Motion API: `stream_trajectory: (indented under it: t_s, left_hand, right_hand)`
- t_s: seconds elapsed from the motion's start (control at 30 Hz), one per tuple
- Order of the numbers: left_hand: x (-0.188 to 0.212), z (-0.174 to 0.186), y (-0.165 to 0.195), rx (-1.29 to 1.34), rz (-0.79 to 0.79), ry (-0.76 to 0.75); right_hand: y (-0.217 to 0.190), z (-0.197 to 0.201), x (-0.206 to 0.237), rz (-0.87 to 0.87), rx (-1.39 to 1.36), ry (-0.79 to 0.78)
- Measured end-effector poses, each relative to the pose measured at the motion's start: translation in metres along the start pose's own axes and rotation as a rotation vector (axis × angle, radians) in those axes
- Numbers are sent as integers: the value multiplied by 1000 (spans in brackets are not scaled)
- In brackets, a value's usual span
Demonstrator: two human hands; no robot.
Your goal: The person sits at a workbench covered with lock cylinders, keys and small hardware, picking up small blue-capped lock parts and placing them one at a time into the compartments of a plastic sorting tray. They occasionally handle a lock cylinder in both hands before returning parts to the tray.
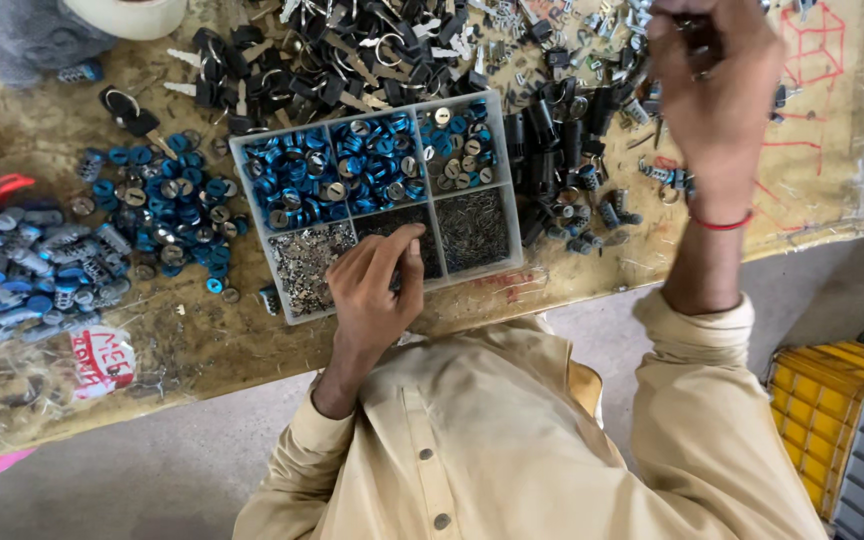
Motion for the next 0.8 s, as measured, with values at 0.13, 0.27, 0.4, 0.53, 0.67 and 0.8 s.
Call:
stream_trajectory:
  t_s: [0.13,0.27,0.4,0.53,0.67,0.8]
  left_hand:
    - [-1,-1,1,1,-17,-8]
    - [0,-2,0,11,-11,-3]
    - [0,-2,0,-3,-8,-13]
    - [2,-1,-2,-13,3,-18]
    - [5,-5,-6,-8,-15,-11]
    - [9,-10,-11,-21,-25,-16]
  right_hand:
    - [16,9,16,172,139,-193]
    - [29,-19,34,15,260,-258]
    - [36,-37,34,85,429,-327]
    - [41,-31,26,71,375,-296]
    - [36,-28,27,130,282,-296]
    - [35,-44,34,66,318,-419]
Point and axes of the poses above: each hand's wrist, its own x-axis away from the middle knuckle, its own z-axis out of the back of the hand, y = z × x, the point moved 3 cm from there along -x, towards the middle knuckle, and after that the axes turned 1 degree about z, right-handed, at the moved point
